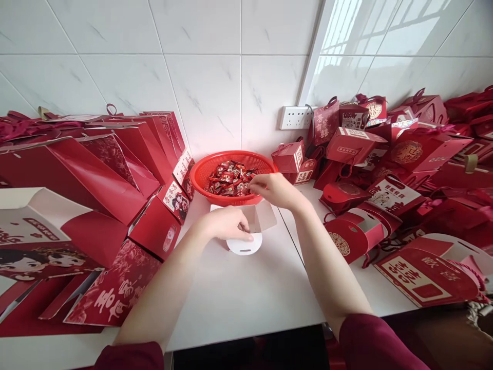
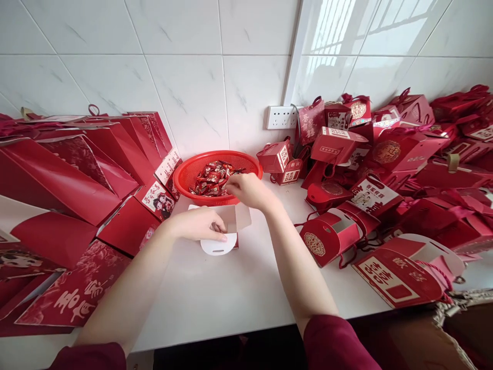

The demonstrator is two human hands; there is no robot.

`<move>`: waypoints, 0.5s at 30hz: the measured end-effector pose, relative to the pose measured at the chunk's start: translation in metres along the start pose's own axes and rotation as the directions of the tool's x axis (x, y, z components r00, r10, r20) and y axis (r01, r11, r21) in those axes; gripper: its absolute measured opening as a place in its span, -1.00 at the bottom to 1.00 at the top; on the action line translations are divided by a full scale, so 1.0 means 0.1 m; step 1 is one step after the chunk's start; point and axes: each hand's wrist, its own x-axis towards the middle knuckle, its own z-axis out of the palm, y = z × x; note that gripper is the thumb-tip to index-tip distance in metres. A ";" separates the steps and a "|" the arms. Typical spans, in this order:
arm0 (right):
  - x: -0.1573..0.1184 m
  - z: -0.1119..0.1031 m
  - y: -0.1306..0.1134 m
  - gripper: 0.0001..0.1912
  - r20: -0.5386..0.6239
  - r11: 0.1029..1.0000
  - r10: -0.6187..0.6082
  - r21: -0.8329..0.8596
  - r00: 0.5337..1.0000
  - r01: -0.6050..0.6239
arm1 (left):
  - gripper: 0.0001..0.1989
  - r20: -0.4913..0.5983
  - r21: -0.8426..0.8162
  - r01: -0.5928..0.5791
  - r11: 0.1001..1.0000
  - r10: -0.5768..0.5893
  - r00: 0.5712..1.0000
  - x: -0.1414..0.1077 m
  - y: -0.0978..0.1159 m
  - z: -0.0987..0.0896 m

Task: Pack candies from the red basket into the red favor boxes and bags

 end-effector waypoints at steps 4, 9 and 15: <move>0.24 -0.15 0.16 -0.64 -0.016 0.978 0.183 -0.100 0.983 -0.184 | -0.69 -0.246 -0.041 0.094 0.995 -0.102 0.964 -0.18 -0.10 -0.17; 0.76 0.01 0.16 -0.60 0.330 0.935 0.288 -0.299 0.899 -0.190 | -0.69 -0.312 -0.011 0.213 0.977 -0.206 0.927 -0.28 -0.29 -0.26; 1.16 0.52 0.09 -0.56 0.564 0.937 0.288 -0.334 0.774 -0.105 | -0.65 -0.360 -0.031 0.265 0.964 -0.258 0.897 -0.28 -0.40 -0.26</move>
